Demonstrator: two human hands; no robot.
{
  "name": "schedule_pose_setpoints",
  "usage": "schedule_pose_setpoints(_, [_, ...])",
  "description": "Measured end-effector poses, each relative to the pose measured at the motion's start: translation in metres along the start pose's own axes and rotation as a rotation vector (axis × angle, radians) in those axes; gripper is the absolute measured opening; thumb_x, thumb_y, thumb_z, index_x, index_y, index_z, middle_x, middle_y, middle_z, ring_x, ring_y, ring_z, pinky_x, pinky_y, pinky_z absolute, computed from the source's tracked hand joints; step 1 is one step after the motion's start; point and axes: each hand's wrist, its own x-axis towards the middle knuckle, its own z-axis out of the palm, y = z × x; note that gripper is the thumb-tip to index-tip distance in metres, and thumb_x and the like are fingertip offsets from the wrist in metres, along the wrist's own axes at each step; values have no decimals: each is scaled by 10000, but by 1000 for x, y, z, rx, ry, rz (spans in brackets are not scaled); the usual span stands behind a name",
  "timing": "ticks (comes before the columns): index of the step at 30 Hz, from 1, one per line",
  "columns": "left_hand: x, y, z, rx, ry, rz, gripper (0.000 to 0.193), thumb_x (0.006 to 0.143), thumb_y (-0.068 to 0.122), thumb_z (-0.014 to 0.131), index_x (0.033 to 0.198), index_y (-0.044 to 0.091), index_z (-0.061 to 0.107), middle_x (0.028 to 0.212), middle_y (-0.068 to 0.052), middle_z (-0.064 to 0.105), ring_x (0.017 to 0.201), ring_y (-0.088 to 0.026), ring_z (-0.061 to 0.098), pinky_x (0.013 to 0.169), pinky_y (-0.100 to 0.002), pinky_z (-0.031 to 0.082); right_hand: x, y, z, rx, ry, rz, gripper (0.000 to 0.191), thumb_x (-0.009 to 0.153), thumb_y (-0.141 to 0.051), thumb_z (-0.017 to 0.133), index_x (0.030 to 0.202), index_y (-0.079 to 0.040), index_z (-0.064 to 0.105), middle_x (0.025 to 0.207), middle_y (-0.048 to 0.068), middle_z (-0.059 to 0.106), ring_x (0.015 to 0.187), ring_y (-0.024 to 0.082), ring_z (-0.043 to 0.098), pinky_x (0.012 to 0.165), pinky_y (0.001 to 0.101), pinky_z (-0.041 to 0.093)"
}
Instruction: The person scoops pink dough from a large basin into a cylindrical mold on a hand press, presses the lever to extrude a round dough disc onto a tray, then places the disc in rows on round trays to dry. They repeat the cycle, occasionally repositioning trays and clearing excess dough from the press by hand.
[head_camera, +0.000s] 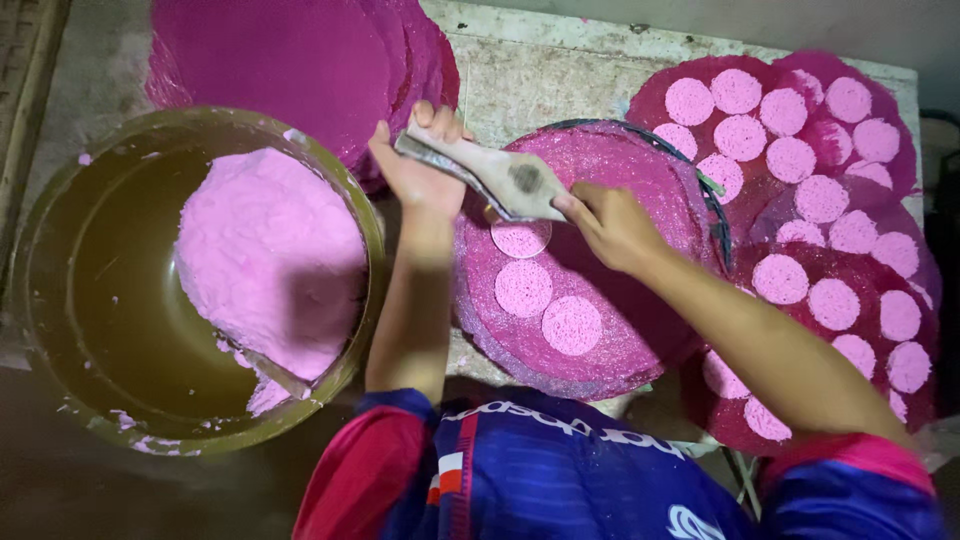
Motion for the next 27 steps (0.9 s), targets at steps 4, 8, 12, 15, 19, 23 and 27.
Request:
schedule_pose_setpoints(4, [-37, -14, -7, 607, 182, 57, 517, 979, 542, 552, 1242, 99, 592, 1122, -43, 614, 1017, -150, 590, 941, -374, 457, -33, 6, -9, 171, 144, -88, 520, 1064, -493, 495, 936, -9, 635, 679, 147, 599, 601, 261, 594, 564, 406, 443])
schedule_pose_setpoints(8, [-87, -58, -15, 2451, 89, 5, 1206, 676, 646, 939, 1490, -6, 334, 1466, -258, 434, 1339, -443, 382, 1146, -663, 291, -67, 9, -16, 454, 303, -99, 687, 1045, -633, 403, 1075, -2, 673, 666, 20, 526, 596, 94, 482, 511, 304, 367])
schedule_pose_setpoints(12, [-108, -79, -16, 2289, 71, -43, 1223, 603, 404, 964, 1513, 63, 220, 1393, -236, 411, 1333, -415, 365, 1096, -603, 241, -104, 25, -7, 529, 428, -24, 779, 1027, -725, 348, 1026, -2, 637, 688, -1, 541, 567, 82, 474, 495, 258, 340])
schedule_pose_setpoints(15, [-114, -81, -13, 2305, 67, 25, 1171, 630, 370, 944, 1535, 81, 259, 1395, -216, 442, 1332, -403, 396, 1095, -592, 258, -139, 51, 1, 603, 502, 20, 803, 1034, -752, 331, 959, 3, 594, 696, 23, 539, 563, 90, 475, 492, 259, 341])
schedule_pose_setpoints(19, [-103, -84, -1, 2303, -17, 112, 1175, 603, 360, 951, 1513, 73, 266, 1396, -221, 445, 1325, -411, 399, 1085, -599, 266, -192, 89, 15, 621, 620, 165, 841, 1009, -772, 285, 1001, 10, 593, 661, 29, 531, 516, 97, 472, 455, 265, 347])
schedule_pose_setpoints(23, [-60, -95, 36, 2392, -143, -65, 1218, 606, 418, 947, 1542, 86, 241, 1407, -195, 461, 1357, -383, 395, 1138, -593, 261, -231, 117, 28, 720, 723, 202, 802, 1027, -752, 307, 1041, -1, 589, 688, 11, 526, 539, 90, 470, 472, 262, 345])
schedule_pose_setpoints(27, [-45, -99, 95, 2330, -499, 75, 1311, 562, 472, 973, 1537, 56, 201, 1480, -218, 404, 1394, -395, 327, 1117, -664, 156, -248, 110, 21, 638, 702, 144, 711, 1048, -709, 389, 973, -22, 559, 635, -2, 504, 506, 87, 455, 481, 274, 341])
